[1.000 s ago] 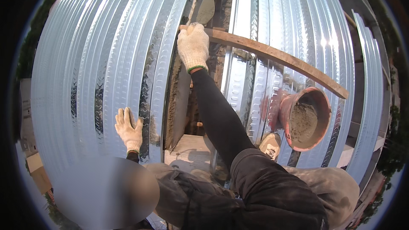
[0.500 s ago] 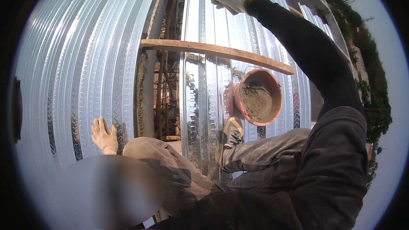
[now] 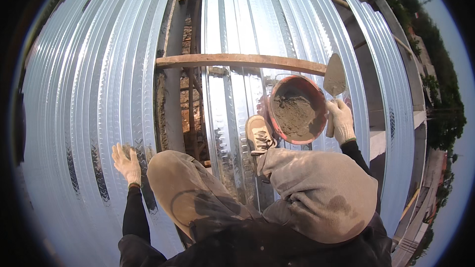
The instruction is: The person scoops cement from a bucket with a trowel and applies it to the seams of a corrugated metal roof. They repeatedly smooth the cement along the ridges and joints while working on a wooden plank.
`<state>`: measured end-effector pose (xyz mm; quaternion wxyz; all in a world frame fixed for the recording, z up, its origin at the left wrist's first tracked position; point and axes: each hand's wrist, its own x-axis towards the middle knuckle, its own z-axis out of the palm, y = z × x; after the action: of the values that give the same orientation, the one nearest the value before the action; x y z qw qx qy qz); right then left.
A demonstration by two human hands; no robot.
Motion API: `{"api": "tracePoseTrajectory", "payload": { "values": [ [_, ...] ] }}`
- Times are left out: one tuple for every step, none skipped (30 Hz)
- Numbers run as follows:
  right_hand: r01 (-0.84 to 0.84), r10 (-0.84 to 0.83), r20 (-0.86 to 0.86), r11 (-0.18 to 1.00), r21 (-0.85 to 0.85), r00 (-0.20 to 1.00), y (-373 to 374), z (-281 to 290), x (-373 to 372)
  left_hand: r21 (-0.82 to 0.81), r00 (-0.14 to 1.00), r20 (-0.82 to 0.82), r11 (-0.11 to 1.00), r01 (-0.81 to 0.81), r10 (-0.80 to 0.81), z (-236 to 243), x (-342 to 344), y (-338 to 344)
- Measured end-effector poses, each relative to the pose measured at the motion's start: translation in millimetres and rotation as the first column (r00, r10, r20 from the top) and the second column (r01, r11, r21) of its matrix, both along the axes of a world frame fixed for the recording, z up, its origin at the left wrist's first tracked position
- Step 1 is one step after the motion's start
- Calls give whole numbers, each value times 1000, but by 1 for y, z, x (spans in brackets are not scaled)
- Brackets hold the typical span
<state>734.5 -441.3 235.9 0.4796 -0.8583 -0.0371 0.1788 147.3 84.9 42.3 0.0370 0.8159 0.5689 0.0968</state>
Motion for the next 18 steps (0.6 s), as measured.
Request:
{"api": "tracePoseTrajectory", "payload": {
  "values": [
    [100,-97,-41,993,68,994,-16,-28,-2,10,998,62,1000,23,-23,9,14,5],
    [127,-123,-49,987,101,991,-12,-42,-2,-18,987,127,995,103,-100,18,39,9],
    [171,-166,-49,975,144,985,-14,-51,-7,-31,961,202,979,200,-189,36,75,13],
    [221,-215,-53,959,178,975,-19,-56,-16,-192,920,308,931,311,-243,59,121,10],
    [197,-193,-46,970,140,980,-16,-55,-22,-331,872,409,847,415,-268,88,166,8],
    [173,-171,-32,980,103,985,-9,-46,-21,-427,832,421,729,534,-362,113,208,3],
    [147,-147,1,987,61,989,-9,-36,-14,-508,770,461,581,636,-441,131,254,-7],
    [131,-130,-21,989,64,991,-16,-41,-10,-550,703,471,445,706,-533,144,294,-21],
    [154,-148,-61,982,111,987,-16,-50,-8,-585,640,479,325,743,-601,156,325,-36],
    [189,-177,-92,971,146,980,-24,-59,-7,-639,592,486,200,742,-644,159,363,-61],
    [217,-195,-131,959,180,972,-29,-64,-6,-690,548,491,83,719,-677,162,399,-91],
    [254,-225,-138,935,249,964,-17,-53,-17,-671,519,534,40,741,-667,156,427,-122],
    [247,-218,-144,940,234,965,-20,-58,-13,-664,539,582,26,747,-609,151,450,-149],
    [239,-203,-169,944,227,964,-13,-60,-13,-629,578,670,58,776,-466,136,462,-175],
    [250,-211,-192,946,205,958,-14,-57,-16,-697,678,642,97,711,-358,142,472,-197],
    [249,-212,-183,944,215,960,-14,-53,-16,-753,759,610,129,645,-230,148,481,-219],
    [247,-209,-176,942,226,962,-9,-52,-13,-743,797,590,301,598,-127,135,484,-234],
    [244,-191,-205,929,278,960,6,-49,-15,-724,798,603,409,555,-15,121,483,-235]
  ]
}}
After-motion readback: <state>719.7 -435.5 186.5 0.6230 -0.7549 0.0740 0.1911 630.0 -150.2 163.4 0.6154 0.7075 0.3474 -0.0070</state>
